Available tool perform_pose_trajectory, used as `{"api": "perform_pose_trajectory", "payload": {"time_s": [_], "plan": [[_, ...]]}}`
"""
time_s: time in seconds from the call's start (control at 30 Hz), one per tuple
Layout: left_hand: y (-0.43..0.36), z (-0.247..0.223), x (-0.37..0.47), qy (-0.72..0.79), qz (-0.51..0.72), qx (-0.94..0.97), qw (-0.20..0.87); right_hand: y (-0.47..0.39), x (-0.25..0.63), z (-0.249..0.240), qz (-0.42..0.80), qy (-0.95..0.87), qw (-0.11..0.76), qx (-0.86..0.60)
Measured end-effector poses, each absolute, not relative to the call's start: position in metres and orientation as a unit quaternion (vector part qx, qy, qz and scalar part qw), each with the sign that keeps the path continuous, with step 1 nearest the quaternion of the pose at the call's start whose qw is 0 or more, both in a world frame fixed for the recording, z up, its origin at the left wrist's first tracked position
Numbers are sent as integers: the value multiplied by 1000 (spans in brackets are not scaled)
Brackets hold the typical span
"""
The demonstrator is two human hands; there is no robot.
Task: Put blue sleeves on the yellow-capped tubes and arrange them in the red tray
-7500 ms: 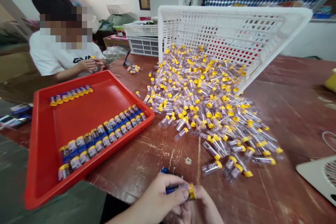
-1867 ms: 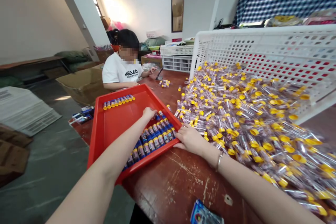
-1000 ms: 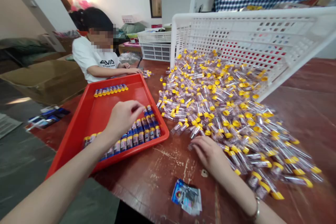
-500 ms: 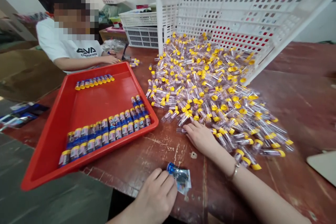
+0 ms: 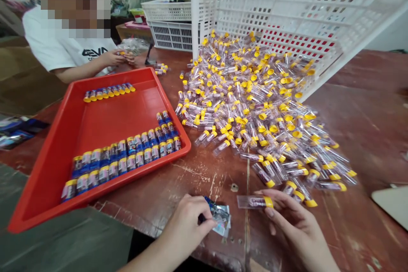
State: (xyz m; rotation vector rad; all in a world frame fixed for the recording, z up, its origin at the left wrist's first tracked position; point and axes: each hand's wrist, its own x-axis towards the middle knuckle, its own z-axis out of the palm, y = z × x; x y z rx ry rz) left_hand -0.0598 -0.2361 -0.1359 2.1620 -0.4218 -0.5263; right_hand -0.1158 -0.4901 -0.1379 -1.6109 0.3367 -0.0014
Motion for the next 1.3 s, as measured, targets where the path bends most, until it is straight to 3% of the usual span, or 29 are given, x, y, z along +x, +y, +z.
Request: {"api": "perform_pose_trajectory", "payload": {"time_s": [0.13, 0.27, 0.57, 0.9, 1.1, 1.3], "plan": [[-240, -125, -58, -90, -284, 837, 459, -485, -121, -122, -69, -9, 592, -803], [-238, -117, -57, -49, -319, 791, 519, -488, -118, -107, -59, -176, 488, -853], [-237, -118, -60, -56, -336, 752, 564, -493, -116, -114, -28, -62, 592, -803], [-237, -107, -59, -93, -316, 768, 549, -494, -107, -99, -41, -159, 532, -831], [-237, -105, -62, -122, -328, 759, 549, -483, -112, -117, 7, -76, 614, -786], [-241, -95, -71, -87, -324, 813, 476, -461, -128, -150, 123, 29, 789, -601]]}}
